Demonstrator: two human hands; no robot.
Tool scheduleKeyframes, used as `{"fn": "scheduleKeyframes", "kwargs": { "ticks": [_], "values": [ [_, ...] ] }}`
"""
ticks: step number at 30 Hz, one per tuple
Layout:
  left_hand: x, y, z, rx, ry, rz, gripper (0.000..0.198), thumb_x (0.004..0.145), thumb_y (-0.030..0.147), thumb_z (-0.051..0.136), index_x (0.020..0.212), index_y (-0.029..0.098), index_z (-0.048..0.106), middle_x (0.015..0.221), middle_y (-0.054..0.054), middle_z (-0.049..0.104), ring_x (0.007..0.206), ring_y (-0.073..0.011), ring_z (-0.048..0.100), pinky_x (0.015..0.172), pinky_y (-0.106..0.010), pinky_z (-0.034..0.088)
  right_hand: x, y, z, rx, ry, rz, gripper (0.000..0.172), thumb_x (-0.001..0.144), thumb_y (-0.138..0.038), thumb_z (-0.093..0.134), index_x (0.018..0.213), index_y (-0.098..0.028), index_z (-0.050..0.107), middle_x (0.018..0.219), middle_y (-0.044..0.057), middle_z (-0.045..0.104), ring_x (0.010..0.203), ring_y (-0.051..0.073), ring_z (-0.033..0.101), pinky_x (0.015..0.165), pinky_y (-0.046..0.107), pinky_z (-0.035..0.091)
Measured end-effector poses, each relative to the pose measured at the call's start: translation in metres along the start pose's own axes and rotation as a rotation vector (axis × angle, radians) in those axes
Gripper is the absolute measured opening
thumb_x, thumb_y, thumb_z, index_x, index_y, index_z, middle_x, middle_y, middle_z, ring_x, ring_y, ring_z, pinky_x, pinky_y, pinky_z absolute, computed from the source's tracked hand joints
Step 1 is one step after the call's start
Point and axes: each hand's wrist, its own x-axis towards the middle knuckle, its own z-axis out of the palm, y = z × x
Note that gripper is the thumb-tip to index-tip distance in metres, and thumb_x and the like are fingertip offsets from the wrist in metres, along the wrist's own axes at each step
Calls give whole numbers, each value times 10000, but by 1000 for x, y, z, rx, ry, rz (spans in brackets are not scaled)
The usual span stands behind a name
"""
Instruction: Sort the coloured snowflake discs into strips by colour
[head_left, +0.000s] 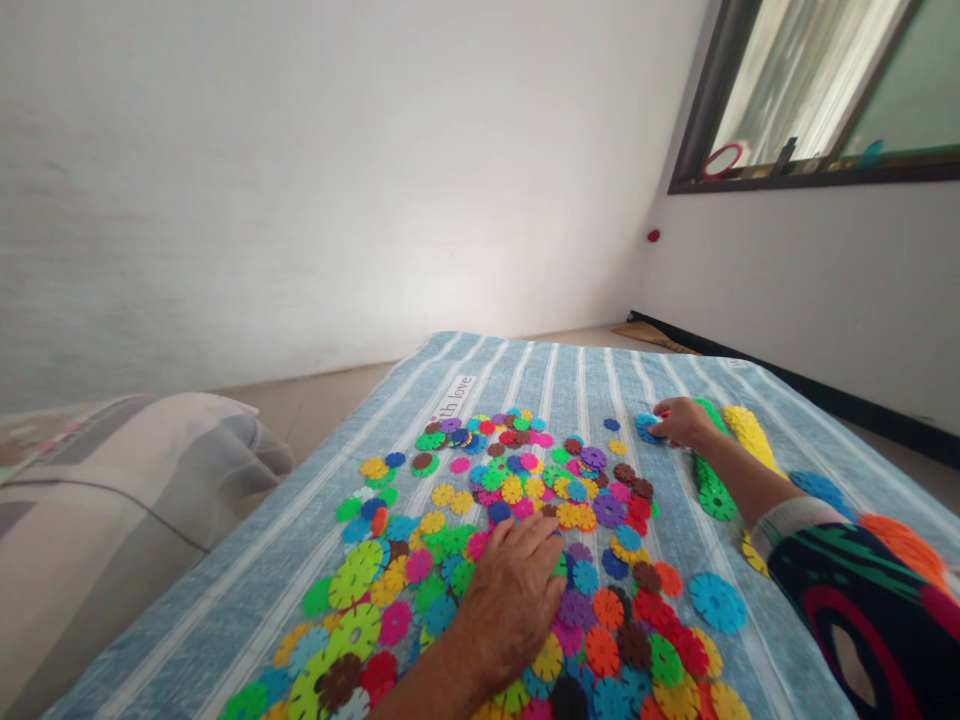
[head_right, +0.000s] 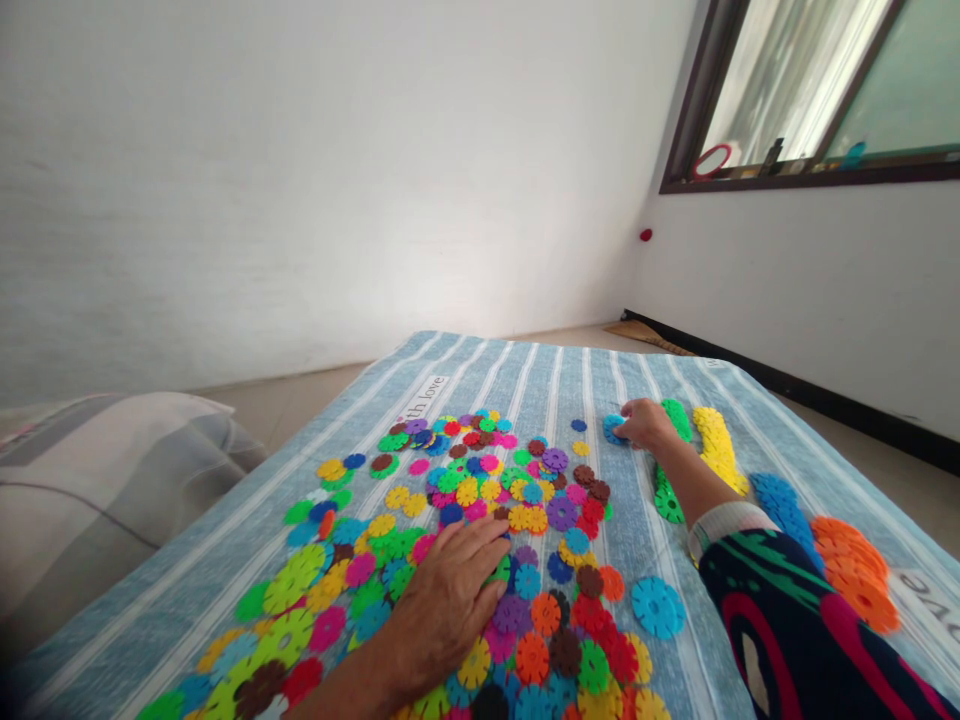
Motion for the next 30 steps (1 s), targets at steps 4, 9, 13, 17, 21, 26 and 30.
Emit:
{"fn": "scheduleKeyframes", "kwargs": {
  "ticks": [4, 9, 13, 17, 21, 26, 30],
  "values": [
    [-1, -1, 1, 9, 0, -1, 333, 857, 233, 512, 1186, 249, 557, 1357, -40, 517, 1286, -236, 421, 1091, -517, 292, -5, -1, 1, 68, 20, -12, 206, 897, -318, 565, 969, -129, 605, 827, -1, 631, 631, 92, 599, 565, 239, 515],
    [1, -4, 3, 18, 29, 39, 339, 843, 208, 517, 1178, 237, 562, 1343, -54, 528, 1265, -233, 445, 1076, -511, 315, -18, -4, -10, 241, 57, -64, 169, 742, -246, 706, 829, -120, 634, 473, -59, 548, 426, 88, 552, 407, 182, 420],
    [4, -6, 4, 41, 78, 86, 328, 824, 177, 524, 1142, 230, 584, 1305, -59, 559, 1241, -228, 463, 1062, -479, 339, -40, 1, -38, 329, 40, -144, 151, 670, -187, 696, 806, -136, 656, 451, -42, 560, 405, 88, 543, 380, 170, 392],
    [5, -7, 4, 63, 63, 90, 351, 820, 162, 519, 1161, 224, 578, 1312, -63, 552, 1237, -232, 469, 1054, -485, 348, -75, 23, -69, 306, 16, -162, 100, 614, -144, 663, 711, -157, 644, 418, -46, 549, 358, 88, 499, 364, 185, 380],
    [6, -8, 4, 78, 60, 88, 354, 832, 169, 509, 1177, 219, 574, 1323, -72, 545, 1239, -241, 471, 1050, -503, 351, -121, 54, -83, 268, 11, -125, 89, 588, -155, 643, 675, -170, 647, 440, -38, 573, 356, 97, 501, 359, 196, 369],
    [8, -11, 6, 77, 96, 111, 345, 824, 158, 513, 1155, 219, 587, 1312, -73, 553, 1228, -247, 484, 1041, -508, 366, -174, 84, -75, 190, -108, -89, 83, 591, -186, 615, 666, -196, 651, 444, -50, 559, 381, 104, 520, 382, 198, 378],
    [9, -12, 6, 94, 100, 124, 334, 830, 164, 513, 1152, 214, 589, 1310, -80, 555, 1220, -251, 492, 1036, -510, 374, -197, 101, -61, 155, -168, -82, 121, 610, -188, 573, 699, -194, 655, 473, -49, 568, 388, 103, 528, 371, 190, 376]
  ]
}}
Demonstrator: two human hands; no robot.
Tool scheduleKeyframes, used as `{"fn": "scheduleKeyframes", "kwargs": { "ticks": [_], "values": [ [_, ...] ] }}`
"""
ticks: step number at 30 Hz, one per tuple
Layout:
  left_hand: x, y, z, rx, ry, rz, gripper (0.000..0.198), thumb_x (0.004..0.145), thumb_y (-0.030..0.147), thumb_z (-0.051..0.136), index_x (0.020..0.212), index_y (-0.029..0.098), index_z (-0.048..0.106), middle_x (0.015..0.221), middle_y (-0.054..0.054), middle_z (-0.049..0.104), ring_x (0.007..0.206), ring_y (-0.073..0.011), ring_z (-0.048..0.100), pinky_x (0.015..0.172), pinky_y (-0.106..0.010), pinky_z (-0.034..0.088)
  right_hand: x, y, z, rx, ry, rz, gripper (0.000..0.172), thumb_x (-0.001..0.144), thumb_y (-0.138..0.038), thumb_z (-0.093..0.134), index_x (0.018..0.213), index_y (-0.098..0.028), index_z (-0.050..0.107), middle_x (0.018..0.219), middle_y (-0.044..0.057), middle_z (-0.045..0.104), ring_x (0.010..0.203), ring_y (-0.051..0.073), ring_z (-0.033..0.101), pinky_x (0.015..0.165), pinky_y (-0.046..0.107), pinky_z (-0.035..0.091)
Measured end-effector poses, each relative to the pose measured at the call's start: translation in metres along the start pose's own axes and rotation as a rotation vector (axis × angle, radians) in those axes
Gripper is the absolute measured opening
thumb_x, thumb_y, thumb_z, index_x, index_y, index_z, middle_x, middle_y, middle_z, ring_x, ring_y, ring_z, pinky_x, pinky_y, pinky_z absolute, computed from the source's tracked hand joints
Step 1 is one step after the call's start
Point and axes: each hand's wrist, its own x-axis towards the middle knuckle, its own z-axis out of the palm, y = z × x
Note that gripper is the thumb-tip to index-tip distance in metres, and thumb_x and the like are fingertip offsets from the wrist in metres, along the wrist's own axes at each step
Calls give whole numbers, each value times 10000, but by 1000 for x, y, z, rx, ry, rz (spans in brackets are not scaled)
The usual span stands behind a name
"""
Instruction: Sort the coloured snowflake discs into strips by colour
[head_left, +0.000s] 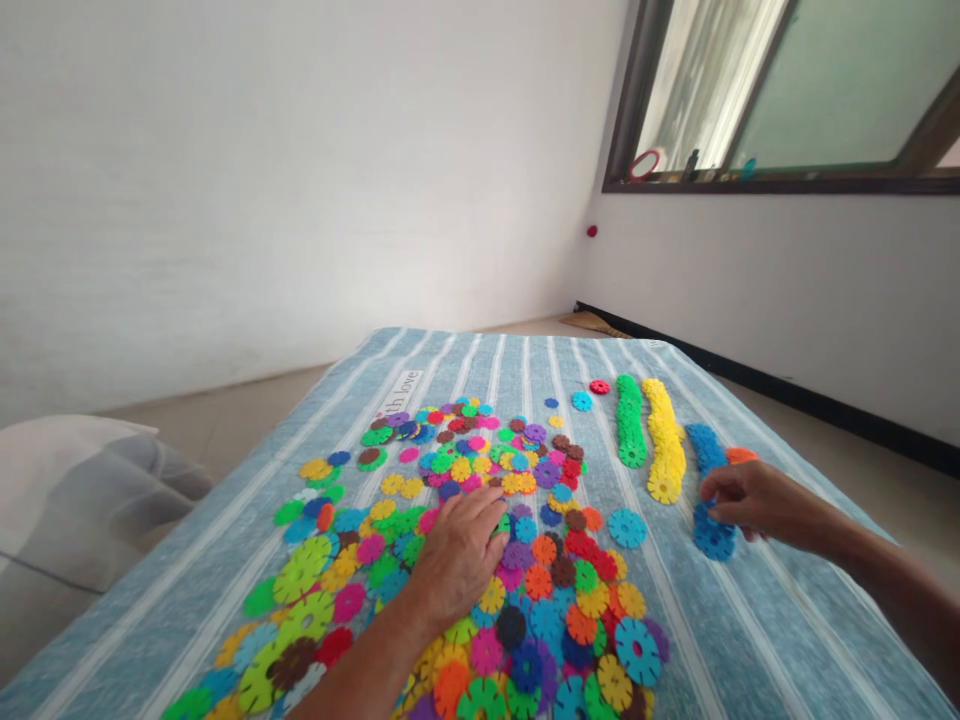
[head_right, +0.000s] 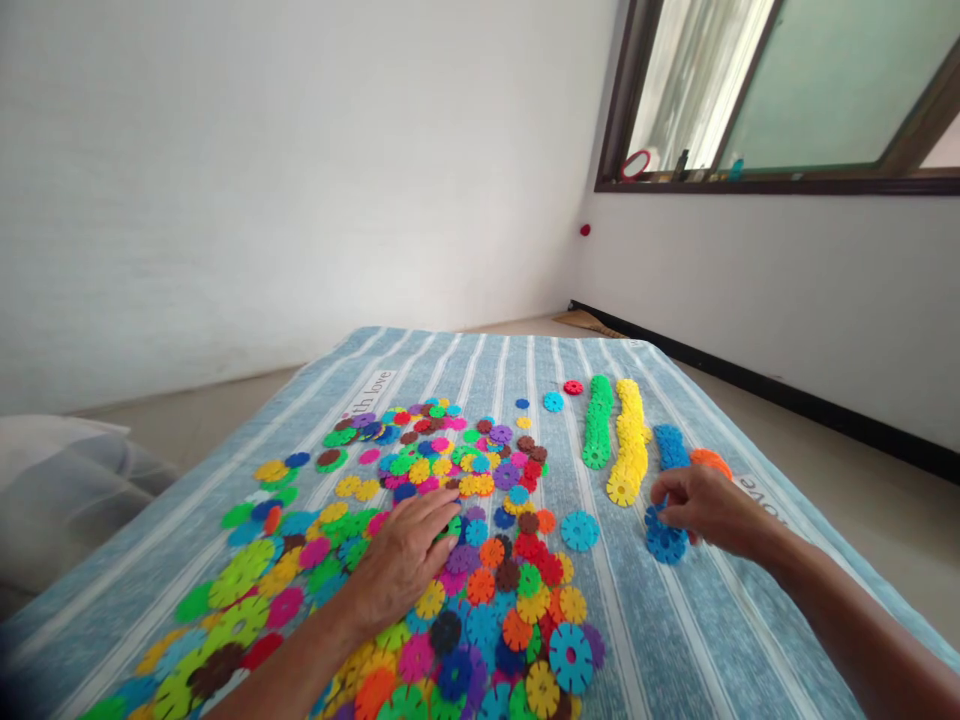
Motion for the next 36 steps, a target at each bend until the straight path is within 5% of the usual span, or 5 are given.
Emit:
{"fn": "scheduleKeyframes", "kwargs": {
  "ticks": [9, 18, 22, 29, 36],
  "values": [
    [0, -1, 1, 11, 24, 28, 323, 823, 170, 520, 1137, 207, 590, 1284, -82, 572, 1202, -248, 502, 1022, -488, 392, -10, 11, 18, -127, -50, -6, 145, 668, -222, 529, 750, -170, 636, 535, -30, 596, 406, 102, 542, 400, 198, 403],
    [-4, 2, 2, -38, 3, 7, 318, 831, 171, 527, 1142, 212, 581, 1297, -77, 558, 1228, -240, 472, 1046, -487, 349, -13, 3, 16, -446, 220, -98, 160, 734, -353, 555, 703, -242, 666, 575, -6, 614, 516, 152, 563, 483, 247, 348],
    [-5, 6, -1, -58, 10, 9, 307, 825, 176, 544, 1128, 200, 585, 1284, -87, 563, 1216, -240, 476, 1046, -480, 342, -18, -20, 37, -328, 213, -125, 273, 792, -465, 500, 774, -243, 657, 579, -12, 614, 495, 144, 542, 486, 251, 359],
    [-10, 10, -1, -46, -8, 2, 244, 845, 238, 553, 1084, 195, 585, 1280, -87, 561, 1210, -234, 475, 1029, -451, 349, -7, -67, 104, -70, 158, -192, 383, 817, -534, 436, 762, -235, 668, 577, -23, 607, 538, 146, 562, 506, 238, 402],
    [-15, 14, -2, -39, -11, 4, 209, 842, 263, 558, 1036, 187, 576, 1230, -74, 585, 1140, -229, 516, 993, -415, 375, 3, -57, 128, 186, 304, -138, 390, 710, -578, 512, 756, -247, 712, 699, -22, 709, 646, 180, 654, 560, 221, 498]
  ]
}}
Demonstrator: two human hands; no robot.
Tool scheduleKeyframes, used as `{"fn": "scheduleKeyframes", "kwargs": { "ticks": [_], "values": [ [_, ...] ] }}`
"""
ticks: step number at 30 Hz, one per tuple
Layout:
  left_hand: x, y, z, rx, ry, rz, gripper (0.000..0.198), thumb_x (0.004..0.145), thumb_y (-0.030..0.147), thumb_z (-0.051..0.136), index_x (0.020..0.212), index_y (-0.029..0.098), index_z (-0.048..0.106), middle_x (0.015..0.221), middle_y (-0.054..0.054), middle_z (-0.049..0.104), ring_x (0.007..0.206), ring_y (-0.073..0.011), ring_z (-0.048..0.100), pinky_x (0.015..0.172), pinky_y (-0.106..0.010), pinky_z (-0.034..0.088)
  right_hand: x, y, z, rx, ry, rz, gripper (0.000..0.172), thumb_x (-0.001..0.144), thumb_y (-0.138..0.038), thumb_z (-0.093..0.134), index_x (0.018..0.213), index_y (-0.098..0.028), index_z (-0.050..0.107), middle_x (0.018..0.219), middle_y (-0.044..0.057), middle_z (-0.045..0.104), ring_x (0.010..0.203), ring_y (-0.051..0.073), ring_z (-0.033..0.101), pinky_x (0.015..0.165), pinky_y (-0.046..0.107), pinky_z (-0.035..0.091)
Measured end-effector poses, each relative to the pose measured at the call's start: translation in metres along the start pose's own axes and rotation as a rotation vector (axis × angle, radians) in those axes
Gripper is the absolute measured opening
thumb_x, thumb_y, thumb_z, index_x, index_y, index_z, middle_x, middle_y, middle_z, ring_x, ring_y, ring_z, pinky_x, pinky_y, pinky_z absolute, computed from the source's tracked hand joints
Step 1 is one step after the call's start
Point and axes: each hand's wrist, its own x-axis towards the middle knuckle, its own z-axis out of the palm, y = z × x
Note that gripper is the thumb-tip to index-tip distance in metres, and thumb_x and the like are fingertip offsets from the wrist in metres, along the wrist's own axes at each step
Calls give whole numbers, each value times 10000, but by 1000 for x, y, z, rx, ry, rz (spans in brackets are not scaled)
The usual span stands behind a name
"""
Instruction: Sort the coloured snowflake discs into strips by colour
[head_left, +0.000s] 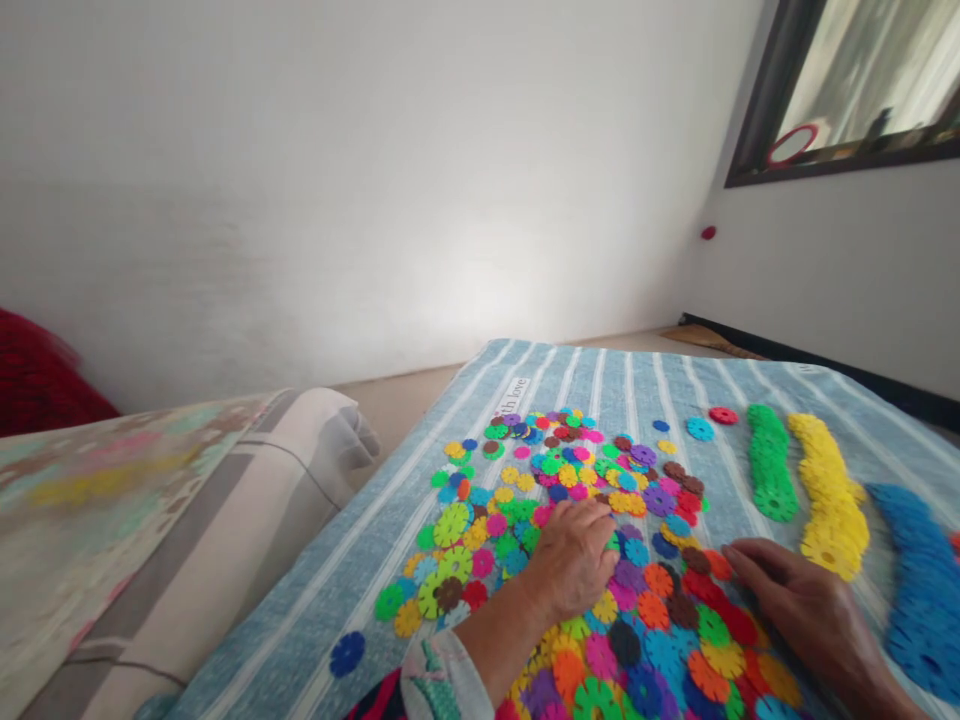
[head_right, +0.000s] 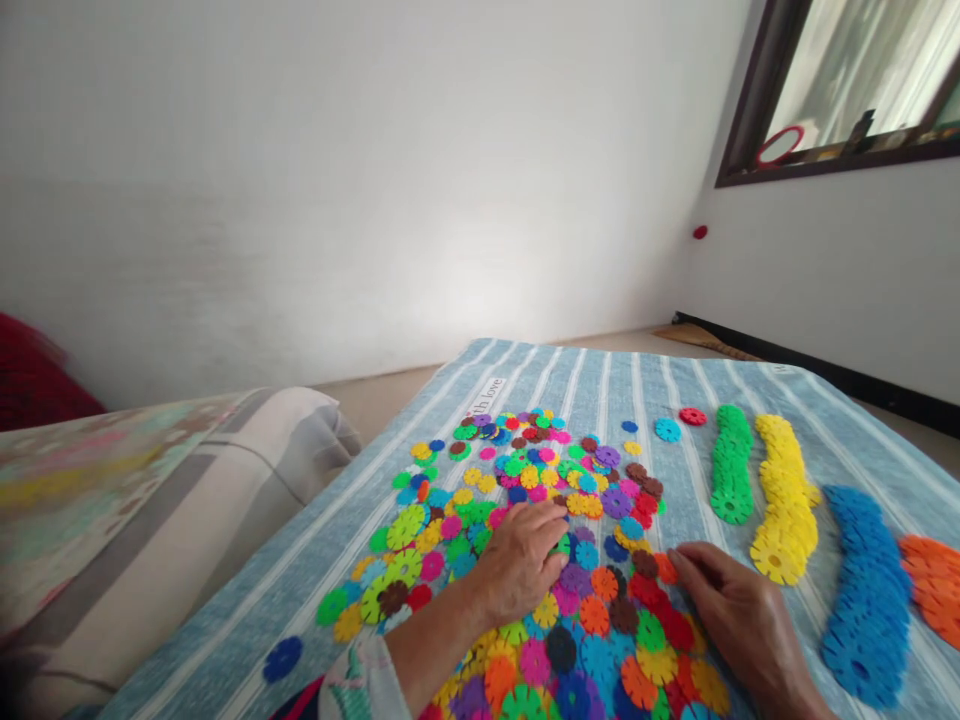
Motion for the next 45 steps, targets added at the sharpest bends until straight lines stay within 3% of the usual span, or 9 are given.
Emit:
{"fn": "scheduleKeyframes", "kwargs": {
  "ticks": [4, 12, 18, 20, 24, 29, 36, 45],
  "values": [
    [1, -1, 1, 5, 3, -13, 198, 819, 243, 577, 1007, 183, 572, 1139, -70, 616, 1068, -225, 547, 945, -381, 411, -3, 6, 0, 118, 19, 47, 397, 650, -599, 567, 735, -243, 720, 719, -14, 727, 668, 195, 676, 563, 204, 529],
    [2, -5, 0, 36, 26, -105, 145, 793, 212, 573, 933, 175, 566, 944, -62, 633, 931, -214, 577, 846, -323, 449, -10, 7, 5, 171, -62, 12, 388, 690, -621, 573, 774, -274, 726, 816, -30, 738, 749, 197, 685, 605, 194, 542],
    [13, -14, -29, 39, 91, -217, 131, 862, 225, 477, 873, 183, 600, 872, -31, 632, 848, -162, 597, 764, -248, 458, -9, -2, 3, 188, -65, -22, 383, 704, -628, 549, 723, -283, 714, 758, -27, 732, 692, 203, 682, 564, 218, 540],
    [23, -26, -45, 177, 61, -321, 184, 877, 202, 436, 846, 182, 616, 872, -41, 644, 857, -170, 604, 771, -255, 458, -8, -3, 4, 197, -77, -48, 372, 717, -622, 544, 723, -287, 708, 762, -30, 731, 698, 203, 683, 566, 217, 539],
    [53, -61, -71, 380, -54, -426, 241, 846, 168, 458, 1022, 185, 622, 1026, -82, 655, 985, -217, 594, 863, -305, 449, -5, -2, 7, 205, -106, -68, 370, 726, -617, 546, 712, -283, 707, 749, -28, 732, 679, 201, 680, 556, 211, 532],
    [88, -90, -71, 468, -157, -423, 250, 767, 83, 507, 945, 180, 654, 1051, -108, 653, 1067, -266, 554, 928, -376, 418, -4, -3, 12, 256, -121, -79, 384, 760, -607, 528, 734, -264, 697, 718, -21, 713, 657, 185, 647, 555, 210, 502],
    [113, -101, -67, 554, -338, -432, 192, 669, 54, 585, 813, 148, 671, 968, -161, 674, 980, -334, 603, 831, -444, 461, -2, -1, 17, 315, -119, -91, 364, 788, -562, 523, 763, -243, 697, 691, -8, 696, 629, 179, 625, 554, 220, 487],
    [115, -104, -79, 534, -441, -408, 173, 591, 105, 601, 716, 203, 669, 791, -50, 693, 803, -242, 638, 697, -297, 475, -2, -7, 12, 240, -110, -107, 369, 798, -561, 496, 745, -252, 690, 685, -10, 705, 629, 186, 639, 547, 223, 495]
  ]
}}
